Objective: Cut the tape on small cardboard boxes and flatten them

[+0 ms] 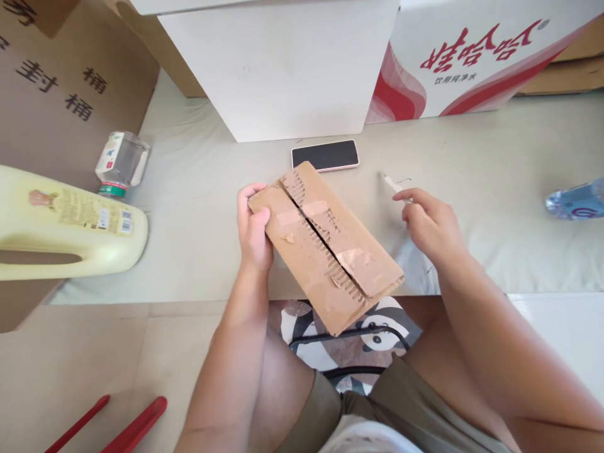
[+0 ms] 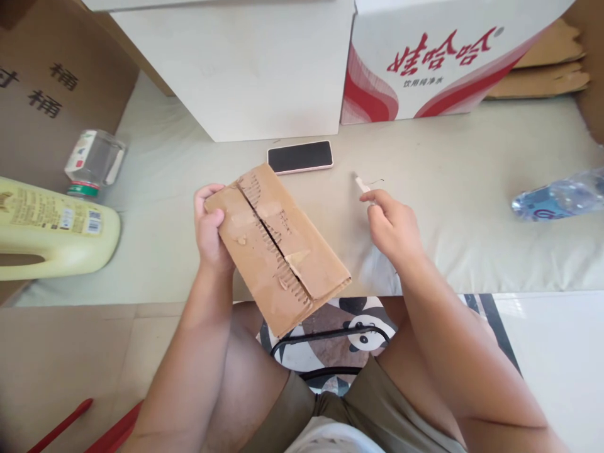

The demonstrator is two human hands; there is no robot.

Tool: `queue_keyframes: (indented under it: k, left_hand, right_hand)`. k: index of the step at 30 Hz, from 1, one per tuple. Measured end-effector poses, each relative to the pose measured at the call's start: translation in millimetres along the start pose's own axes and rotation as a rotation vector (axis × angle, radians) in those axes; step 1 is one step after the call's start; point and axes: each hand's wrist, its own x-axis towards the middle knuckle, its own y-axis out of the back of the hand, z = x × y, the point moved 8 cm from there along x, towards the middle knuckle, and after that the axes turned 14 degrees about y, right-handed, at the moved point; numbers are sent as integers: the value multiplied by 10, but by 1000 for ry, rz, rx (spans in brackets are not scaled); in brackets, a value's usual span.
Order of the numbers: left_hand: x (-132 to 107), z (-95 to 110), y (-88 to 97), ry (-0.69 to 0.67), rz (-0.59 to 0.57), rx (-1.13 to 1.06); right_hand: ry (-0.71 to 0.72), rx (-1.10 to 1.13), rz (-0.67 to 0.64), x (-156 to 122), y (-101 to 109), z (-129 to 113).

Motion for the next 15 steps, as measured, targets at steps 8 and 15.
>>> queue_keyframes:
  k: [8, 15]
  left_hand:
    - [-58, 0, -28, 38, 27, -31]
    - [-72, -13, -60, 11, -37, 43]
  right_hand:
    - [586, 377, 367, -501, 456, -920]
    - [889, 287, 204, -974, 369, -1626]
